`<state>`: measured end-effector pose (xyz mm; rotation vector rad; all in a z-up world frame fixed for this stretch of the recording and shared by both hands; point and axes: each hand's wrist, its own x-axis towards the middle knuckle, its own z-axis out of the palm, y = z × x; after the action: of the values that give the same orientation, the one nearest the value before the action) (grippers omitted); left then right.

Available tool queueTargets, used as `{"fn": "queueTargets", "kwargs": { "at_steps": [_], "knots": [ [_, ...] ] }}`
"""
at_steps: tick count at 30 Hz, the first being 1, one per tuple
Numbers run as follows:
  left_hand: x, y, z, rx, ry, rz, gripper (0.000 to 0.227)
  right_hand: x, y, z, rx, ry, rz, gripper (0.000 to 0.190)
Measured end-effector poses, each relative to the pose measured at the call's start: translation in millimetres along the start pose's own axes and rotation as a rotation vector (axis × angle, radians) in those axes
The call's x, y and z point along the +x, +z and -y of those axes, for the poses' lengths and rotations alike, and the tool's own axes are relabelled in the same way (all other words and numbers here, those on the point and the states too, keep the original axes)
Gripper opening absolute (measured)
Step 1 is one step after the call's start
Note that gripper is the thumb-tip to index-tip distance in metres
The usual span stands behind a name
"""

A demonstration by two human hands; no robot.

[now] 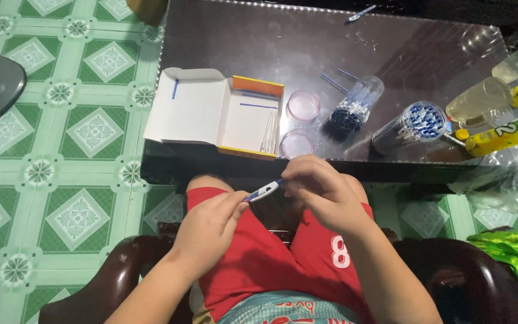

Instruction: Assembling pens by inserting ink refills into plastic barrels and organizing them in a box.

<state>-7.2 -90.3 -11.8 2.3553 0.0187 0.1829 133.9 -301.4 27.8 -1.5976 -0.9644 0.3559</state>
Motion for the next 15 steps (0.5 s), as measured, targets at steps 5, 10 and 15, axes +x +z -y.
{"fn": "queueTargets", "kwargs": {
  "at_steps": [5,10,15],
  "knots": [
    [0,-1,6,0.063,0.013,-0.006,0.032,-1,2,-21,0.000,0.009,-0.036,0.021],
    [4,4,18,0.169,0.012,0.004,0.035,1,1,-37,-0.047,0.130,-0.070,0.025],
    [8,6,24,0.310,0.082,-0.047,0.030,-9,13,-57,-0.055,0.275,-0.089,0.022]
  ]
}}
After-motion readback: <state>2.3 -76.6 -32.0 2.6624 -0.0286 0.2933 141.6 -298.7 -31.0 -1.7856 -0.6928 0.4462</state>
